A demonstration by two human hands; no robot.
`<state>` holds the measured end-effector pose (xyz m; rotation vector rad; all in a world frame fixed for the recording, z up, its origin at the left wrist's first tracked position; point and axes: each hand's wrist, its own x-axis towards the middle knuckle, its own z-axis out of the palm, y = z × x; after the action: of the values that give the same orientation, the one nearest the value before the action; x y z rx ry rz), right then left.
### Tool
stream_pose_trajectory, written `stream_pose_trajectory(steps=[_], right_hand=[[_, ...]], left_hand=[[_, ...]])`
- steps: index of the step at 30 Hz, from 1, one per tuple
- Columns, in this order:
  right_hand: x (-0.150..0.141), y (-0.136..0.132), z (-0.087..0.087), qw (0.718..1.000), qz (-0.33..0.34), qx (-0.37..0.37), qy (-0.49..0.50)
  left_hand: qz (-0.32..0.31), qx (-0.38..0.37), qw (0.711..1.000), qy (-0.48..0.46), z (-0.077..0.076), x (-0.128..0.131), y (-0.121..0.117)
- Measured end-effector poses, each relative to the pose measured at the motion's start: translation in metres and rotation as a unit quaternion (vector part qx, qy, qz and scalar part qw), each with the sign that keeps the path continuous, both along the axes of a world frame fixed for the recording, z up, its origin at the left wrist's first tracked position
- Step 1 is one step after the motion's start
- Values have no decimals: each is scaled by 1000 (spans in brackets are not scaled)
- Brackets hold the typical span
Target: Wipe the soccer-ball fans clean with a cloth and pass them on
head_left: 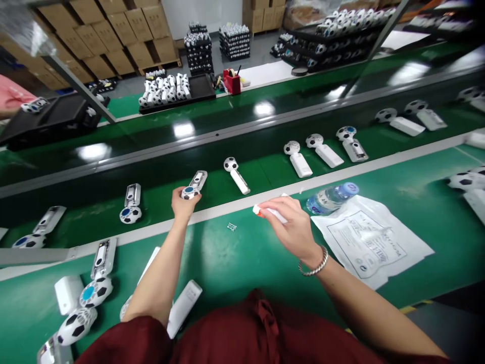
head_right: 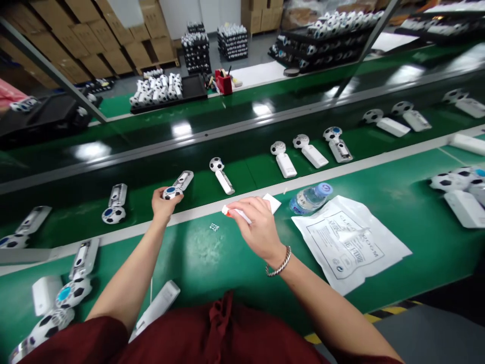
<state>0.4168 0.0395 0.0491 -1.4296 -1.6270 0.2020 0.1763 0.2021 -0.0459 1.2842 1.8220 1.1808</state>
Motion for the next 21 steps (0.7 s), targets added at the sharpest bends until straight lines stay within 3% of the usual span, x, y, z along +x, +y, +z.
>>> stream_pose_trajectory(steps=[3, 5, 7, 9, 11, 13, 21], right_hand=[[-3, -7, 11, 1000, 4, 17, 19], [-6, -11, 17, 999, 9, 25, 35], [-12, -13, 22, 998, 17, 38, 40], [-18, -14, 26, 998, 24, 57, 30], [-23, -15, 31, 997, 31, 71, 9], [-28, -16, 37, 996, 38, 82, -18], [-46, -14, 50, 973, 73, 148, -160]], left_hand=[[-26, 64, 994, -90, 32, -2, -15], [-56, 74, 968, -231, 57, 0, -32], [-99, 33, 911, -398, 80, 6, -54], [-145, -42, 849, -506, 96, 15, -76], [-181, -109, 810, -548, 105, 24, -94], [-207, -156, 791, -554, 111, 33, -108], [-212, -202, 769, -568, 122, 54, -137]])
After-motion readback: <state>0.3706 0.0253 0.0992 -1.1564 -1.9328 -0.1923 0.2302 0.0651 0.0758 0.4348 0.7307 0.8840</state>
